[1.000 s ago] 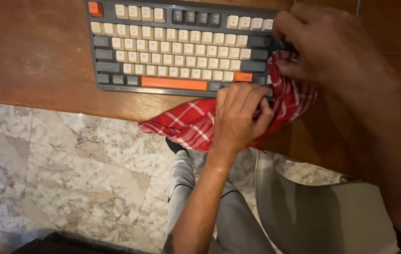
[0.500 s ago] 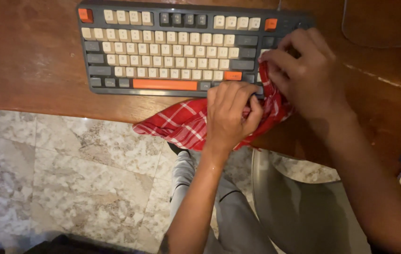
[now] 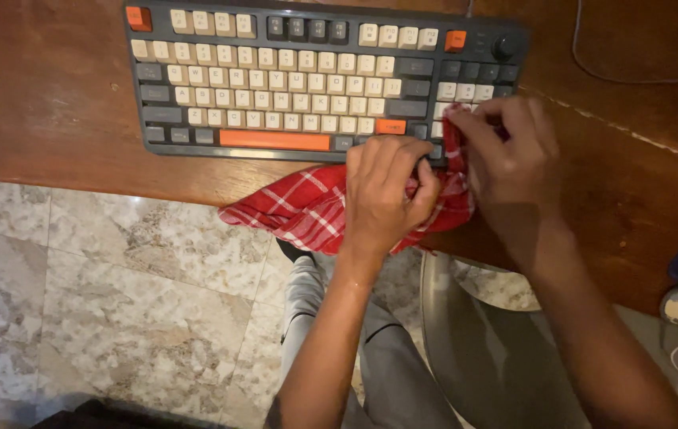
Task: Cleaning a mechanical keyboard with a checkered cloth.
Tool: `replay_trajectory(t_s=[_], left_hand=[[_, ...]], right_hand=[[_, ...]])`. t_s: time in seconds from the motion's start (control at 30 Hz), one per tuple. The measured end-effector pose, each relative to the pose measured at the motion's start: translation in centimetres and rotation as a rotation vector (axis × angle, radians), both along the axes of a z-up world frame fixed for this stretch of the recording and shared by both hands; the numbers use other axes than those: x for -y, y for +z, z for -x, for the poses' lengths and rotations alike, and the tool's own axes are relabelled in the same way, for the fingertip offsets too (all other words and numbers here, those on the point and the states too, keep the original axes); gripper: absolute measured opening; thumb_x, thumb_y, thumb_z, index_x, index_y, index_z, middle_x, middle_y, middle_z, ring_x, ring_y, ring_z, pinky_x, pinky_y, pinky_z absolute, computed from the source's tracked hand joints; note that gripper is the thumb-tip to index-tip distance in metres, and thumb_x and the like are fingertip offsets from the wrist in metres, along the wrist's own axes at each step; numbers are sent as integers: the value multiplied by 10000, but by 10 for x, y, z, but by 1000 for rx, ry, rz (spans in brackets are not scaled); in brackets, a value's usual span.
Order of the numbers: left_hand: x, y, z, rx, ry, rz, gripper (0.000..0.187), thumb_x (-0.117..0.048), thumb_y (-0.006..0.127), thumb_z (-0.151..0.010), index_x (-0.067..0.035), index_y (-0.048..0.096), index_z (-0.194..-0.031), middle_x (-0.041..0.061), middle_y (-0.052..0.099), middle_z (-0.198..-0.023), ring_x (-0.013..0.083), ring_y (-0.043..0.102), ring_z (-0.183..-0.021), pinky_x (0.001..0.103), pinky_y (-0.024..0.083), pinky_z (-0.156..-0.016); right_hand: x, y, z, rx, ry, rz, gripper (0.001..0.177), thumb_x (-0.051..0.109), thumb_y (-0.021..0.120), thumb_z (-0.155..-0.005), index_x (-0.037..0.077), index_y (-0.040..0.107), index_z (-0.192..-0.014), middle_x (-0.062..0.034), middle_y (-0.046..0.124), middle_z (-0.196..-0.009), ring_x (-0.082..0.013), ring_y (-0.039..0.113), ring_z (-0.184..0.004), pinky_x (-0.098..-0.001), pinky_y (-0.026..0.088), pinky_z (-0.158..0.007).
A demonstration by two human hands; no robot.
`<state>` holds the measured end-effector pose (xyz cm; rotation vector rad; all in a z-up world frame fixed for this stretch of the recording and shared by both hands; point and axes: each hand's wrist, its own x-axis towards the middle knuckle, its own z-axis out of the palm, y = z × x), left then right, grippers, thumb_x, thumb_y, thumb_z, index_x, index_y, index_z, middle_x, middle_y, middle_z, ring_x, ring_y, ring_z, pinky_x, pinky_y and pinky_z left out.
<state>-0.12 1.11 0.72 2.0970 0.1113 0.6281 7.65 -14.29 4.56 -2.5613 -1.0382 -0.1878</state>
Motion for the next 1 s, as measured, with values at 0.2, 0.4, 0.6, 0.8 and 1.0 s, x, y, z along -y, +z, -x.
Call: replay_trajectory(t_s=[0.2,0.4,0.6,0.8,1.0], left_hand=[[1,-1,2,-11,0,-12,262,-15,724,-886,-92,636,-1121,40,655,-1076,250,629,-1038,372,427,-857],[2,-3,1,-15,11,-9,247,-23,716,-890,-89,639,-1115,42,659,-1080,248,623,-1027,377,431,-857],[1,-4,1,-8,3,-22,260,-27,712,-884,-82,637,-1127,48,654,-1080,253,625,-1038,406,440,-911],[1,-1,1,-9,4,-11,263,-23,715,-894,-91,629,-1133,45,654,-1102,253,627,-1068,379,436,-870],[-1,-1,1,-22,-8,-18,283,-25,721,-871,-74,628,-1134,61,650,-1096,266,619,-1050,414,435,-914]], right_hand=[[-22,-12,-7,31,-3,-69,253,-66,735,-958,46,736,-1184,-94,623,-1068,-281,610,-1003,-367,535,-859],[-29,12,-22,74,56,-115,212,-54,781,-913,-45,715,-1114,-128,638,-1017,-323,640,-916,-418,524,-802],[-27,-11,-32,-66,6,-157,138,-10,814,-927,15,715,-1019,-136,657,-974,-316,673,-896,-407,541,-814],[-41,-4,-42,-50,-116,-119,201,30,856,-855,-1,659,-883,-136,675,-861,-312,684,-819,-401,526,-709],[-43,-14,-38,-310,-188,-301,152,-8,790,-851,4,667,-939,-122,704,-884,-229,747,-807,-333,592,-732]])
